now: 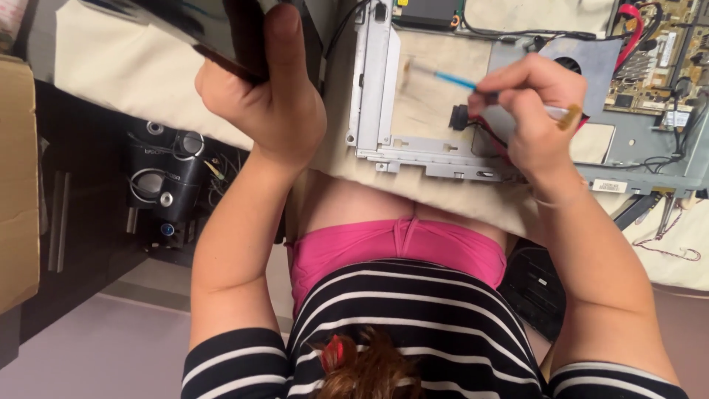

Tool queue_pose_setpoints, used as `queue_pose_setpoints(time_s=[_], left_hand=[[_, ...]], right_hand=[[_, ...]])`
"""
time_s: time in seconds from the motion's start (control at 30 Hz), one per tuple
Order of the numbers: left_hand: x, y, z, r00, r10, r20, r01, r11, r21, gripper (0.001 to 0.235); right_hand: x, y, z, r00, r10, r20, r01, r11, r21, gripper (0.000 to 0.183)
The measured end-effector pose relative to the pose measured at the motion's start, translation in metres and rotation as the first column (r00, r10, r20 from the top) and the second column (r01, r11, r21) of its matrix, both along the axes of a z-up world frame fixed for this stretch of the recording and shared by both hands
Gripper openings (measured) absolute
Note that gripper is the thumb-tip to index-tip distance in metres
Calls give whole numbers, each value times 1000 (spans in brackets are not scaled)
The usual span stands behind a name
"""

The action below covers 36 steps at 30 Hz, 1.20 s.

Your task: The person cleans the internal components of a disassembled electronic device using a small brush. They hold the device's casing in one hand while brushing the circuit board, fan, and other parts with the other hand.

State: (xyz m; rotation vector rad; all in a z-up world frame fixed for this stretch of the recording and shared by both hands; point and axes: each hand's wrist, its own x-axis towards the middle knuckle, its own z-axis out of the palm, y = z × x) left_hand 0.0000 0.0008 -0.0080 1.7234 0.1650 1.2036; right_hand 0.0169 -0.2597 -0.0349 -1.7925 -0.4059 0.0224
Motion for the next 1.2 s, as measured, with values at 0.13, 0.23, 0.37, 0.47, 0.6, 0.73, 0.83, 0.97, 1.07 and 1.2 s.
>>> queue_pose_setpoints(time_s=[0.13, 0.23, 0.37, 0.47, 0.6, 0.73, 0.83, 0.97, 1.07, 1.2], left_hand=[[0, 0, 1, 1000, -23, 9, 23, 999, -23, 49], [2, -3, 3, 1000, -2, 18, 4, 996, -93, 47], [6, -4, 4, 995, 28, 94, -8, 979, -202, 37], [3, 0, 7, 997, 35, 63, -24, 986, -163, 44], [4, 3, 7, 996, 35, 81, -28, 995, -92, 48], [4, 5, 5, 997, -12, 78, 22, 991, -133, 52], [2, 5, 5, 996, -34, 81, 45, 990, -133, 51], [3, 6, 2, 996, -26, 87, 37, 991, -125, 53], [2, 7, 1, 998, -8, 66, 15, 994, -107, 55], [3, 8, 2, 997, 44, 71, -35, 993, -111, 56]], right_hand=[[-14, -4, 19, 942, 266, -203, -281, 959, -48, 23], [-16, -21, 23, 928, 261, -264, -304, 943, -137, 27], [-16, -46, 44, 957, 129, -260, -209, 928, -307, 28], [-25, -62, 63, 950, -142, -277, -28, 848, -529, 28], [-30, -80, 65, 958, -209, -194, 108, 896, -431, 35], [-28, -93, 48, 972, -223, -75, 192, 938, -290, 33], [-29, -91, 42, 970, -236, -63, 215, 948, -233, 32], [-33, -94, 47, 986, -164, -14, 148, 919, -365, 32], [-37, -96, 57, 970, -164, -178, 102, 944, -314, 36], [-25, -124, 36, 962, -269, -51, 254, 946, -203, 33]])
